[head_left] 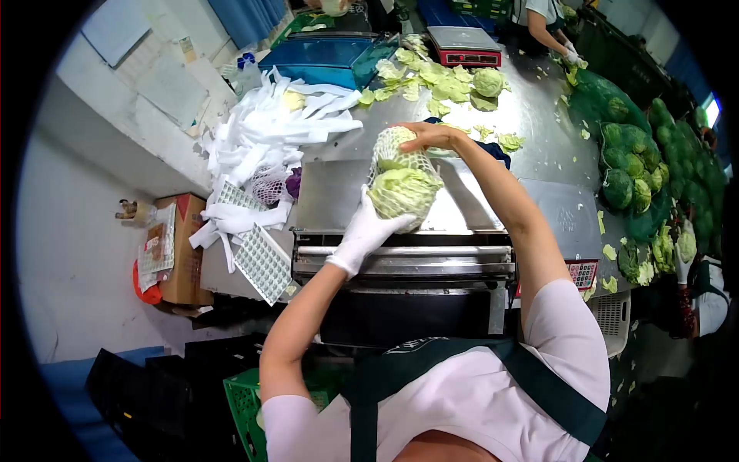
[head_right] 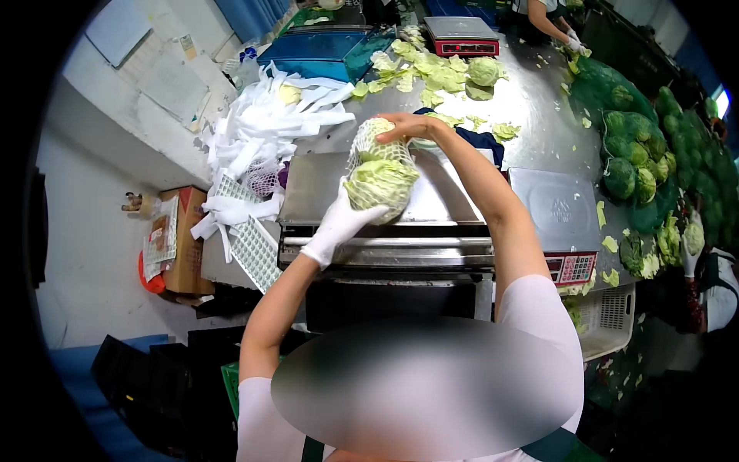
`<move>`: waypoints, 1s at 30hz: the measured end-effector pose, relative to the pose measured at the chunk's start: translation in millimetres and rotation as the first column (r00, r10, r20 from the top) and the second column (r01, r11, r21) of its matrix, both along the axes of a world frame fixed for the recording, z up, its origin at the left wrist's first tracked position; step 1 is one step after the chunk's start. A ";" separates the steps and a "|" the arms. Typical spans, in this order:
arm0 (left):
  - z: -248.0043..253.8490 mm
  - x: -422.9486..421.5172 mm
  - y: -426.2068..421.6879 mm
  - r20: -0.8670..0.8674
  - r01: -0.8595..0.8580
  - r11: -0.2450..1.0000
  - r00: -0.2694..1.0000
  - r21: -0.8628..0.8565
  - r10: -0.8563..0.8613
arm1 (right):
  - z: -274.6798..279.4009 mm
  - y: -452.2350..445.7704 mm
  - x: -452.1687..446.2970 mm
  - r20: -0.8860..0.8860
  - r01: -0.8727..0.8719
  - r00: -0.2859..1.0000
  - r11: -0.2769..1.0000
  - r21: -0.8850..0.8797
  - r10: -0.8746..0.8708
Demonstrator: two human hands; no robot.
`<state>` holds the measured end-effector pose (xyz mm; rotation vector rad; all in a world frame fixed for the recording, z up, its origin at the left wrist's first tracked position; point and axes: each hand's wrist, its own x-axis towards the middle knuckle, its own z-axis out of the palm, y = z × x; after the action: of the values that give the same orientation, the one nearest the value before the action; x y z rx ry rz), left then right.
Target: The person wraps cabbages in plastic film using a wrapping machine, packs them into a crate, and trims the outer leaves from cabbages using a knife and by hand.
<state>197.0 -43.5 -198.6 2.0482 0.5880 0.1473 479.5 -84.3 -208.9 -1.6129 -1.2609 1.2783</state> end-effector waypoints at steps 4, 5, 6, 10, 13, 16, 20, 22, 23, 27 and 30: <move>6.9 -32.3 29.3 -0.108 0.107 0.992 0.988 -0.071 -0.114 | 2.4 -30.2 1.9 0.052 0.053 0.997 0.996 0.075 -0.057; 0.0 -41.1 38.8 -0.048 0.209 0.974 0.978 0.083 -0.205 | 3.9 -43.0 2.3 0.137 0.182 0.971 0.978 0.100 -0.194; -7.0 -48.5 49.2 0.004 0.291 0.926 0.954 0.240 -0.301 | 6.2 -57.2 3.8 0.222 0.303 0.919 0.944 0.135 -0.326; 7.0 -61.4 68.2 -0.255 0.659 0.258 0.578 0.707 -0.775 | 34.3 -128.5 -21.1 0.674 0.403 0.646 0.910 0.096 -0.357; -4.6 -66.7 73.5 -0.451 0.658 -0.074 0.426 0.750 -0.785 | 31.6 -175.3 -84.5 0.951 -0.271 0.310 0.961 0.063 0.025; -37.6 -69.1 76.2 -0.235 0.556 0.208 0.620 0.805 -0.748 | 2.9 -195.8 -130.9 0.992 -0.585 0.084 0.810 -0.031 0.099; -52.5 -65.1 73.6 0.077 0.452 0.426 0.610 0.783 -0.789 | -11.0 -211.1 -138.9 0.982 -0.571 0.191 0.814 0.104 0.009; -50.2 -80.8 64.7 0.290 0.401 0.718 0.719 0.569 -0.632 | -30.2 -234.4 -140.1 0.936 -0.403 0.320 0.873 0.274 -0.146; -32.6 -91.3 62.2 0.118 0.414 0.897 0.893 0.157 -0.433 | -17.8 -243.8 -152.3 0.893 -0.230 0.426 0.937 0.261 -0.144; 5.8 -134.6 55.7 -0.136 0.195 0.817 0.939 -0.542 -0.315 | 10.8 -281.6 -189.5 0.600 0.057 0.752 0.933 0.356 -0.275; 92.7 -160.8 40.2 -0.146 0.351 0.770 0.858 -0.533 -0.493 | 120.4 -297.6 -224.2 0.242 0.172 0.953 0.984 0.055 -0.180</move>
<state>36.2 -3.3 -105.9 1.6490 0.2657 -0.5285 255.2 -381.9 -88.6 -1.8582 -1.2437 0.9653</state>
